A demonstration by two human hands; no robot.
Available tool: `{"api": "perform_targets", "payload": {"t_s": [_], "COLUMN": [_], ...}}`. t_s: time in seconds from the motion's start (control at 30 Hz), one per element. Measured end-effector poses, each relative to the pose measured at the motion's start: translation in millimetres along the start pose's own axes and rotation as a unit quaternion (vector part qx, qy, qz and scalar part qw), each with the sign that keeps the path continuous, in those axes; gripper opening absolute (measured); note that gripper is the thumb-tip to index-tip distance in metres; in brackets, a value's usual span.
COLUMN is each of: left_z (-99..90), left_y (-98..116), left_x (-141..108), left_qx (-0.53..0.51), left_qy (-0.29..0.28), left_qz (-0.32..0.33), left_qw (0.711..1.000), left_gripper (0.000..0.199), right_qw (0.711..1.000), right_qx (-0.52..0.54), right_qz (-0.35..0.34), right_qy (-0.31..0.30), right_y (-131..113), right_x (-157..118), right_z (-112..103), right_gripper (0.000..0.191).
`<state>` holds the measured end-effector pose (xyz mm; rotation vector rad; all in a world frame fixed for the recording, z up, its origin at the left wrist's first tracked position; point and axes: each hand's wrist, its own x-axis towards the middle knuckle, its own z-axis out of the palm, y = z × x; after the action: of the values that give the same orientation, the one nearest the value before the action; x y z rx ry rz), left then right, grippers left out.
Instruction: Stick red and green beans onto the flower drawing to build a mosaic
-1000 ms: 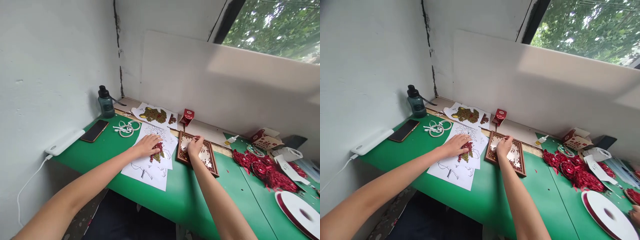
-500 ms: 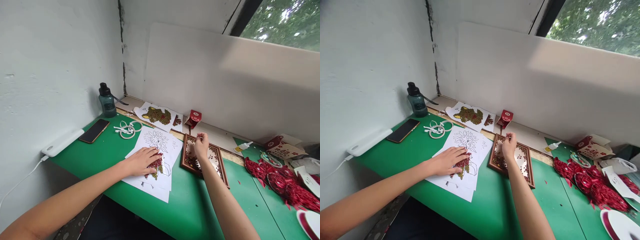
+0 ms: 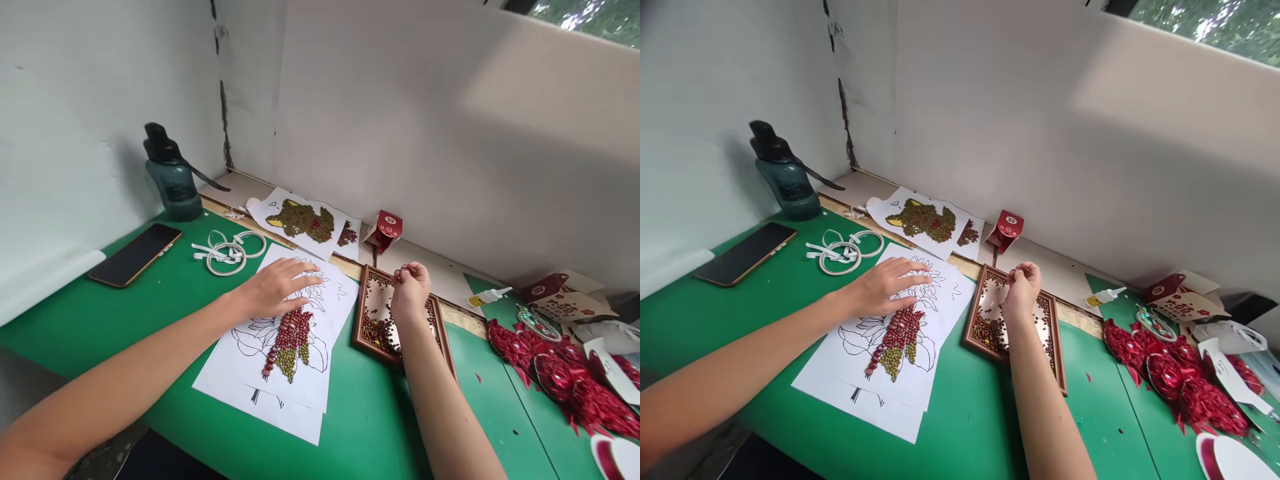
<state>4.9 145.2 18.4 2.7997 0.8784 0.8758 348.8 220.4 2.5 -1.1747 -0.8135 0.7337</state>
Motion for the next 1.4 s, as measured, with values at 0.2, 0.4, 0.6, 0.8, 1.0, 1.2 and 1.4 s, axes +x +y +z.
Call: {"api": "perform_targets", "payload": {"t_s": [0.2,0.4,0.6,0.8,1.0,1.2,1.4], "left_z": [-7.0,-6.5,-3.7,5.1,11.6,20.2,63.3], "left_y": [2,-5,-3,1,3,40,84], "left_x": [-14,-14,-15,-10,2,52,135], "left_qx": [-0.063,-0.066,-0.071,-0.053,0.038,-0.089,-0.401], "left_qy": [0.056,0.064,0.038,-0.001,-0.046,-0.115,-0.21], "left_qz": [-0.044,-0.066,-0.066,-0.047,0.05,0.073,-0.089], "left_qw": [0.995,0.994,0.995,0.998,0.997,0.987,0.887], "left_gripper": [0.039,0.032,0.03,0.036,0.047,0.068,0.101], "right_qw": [0.991,0.989,0.979,0.974,0.971,0.979,0.979], "right_qx": [-0.078,-0.041,0.006,0.028,0.025,0.073,0.072], "right_qz": [-0.11,-0.137,-0.121,-0.138,-0.138,-0.03,-0.014], "right_qy": [0.022,0.048,0.166,0.177,0.195,0.186,0.188], "right_y": [-7,-13,-11,-14,-17,-15,-19], "right_x": [1,5,12,9,9,10,16], "right_z": [4,2,-3,1,4,1,-8], "right_gripper": [0.021,0.019,0.023,0.025,0.024,0.025,0.029]}}
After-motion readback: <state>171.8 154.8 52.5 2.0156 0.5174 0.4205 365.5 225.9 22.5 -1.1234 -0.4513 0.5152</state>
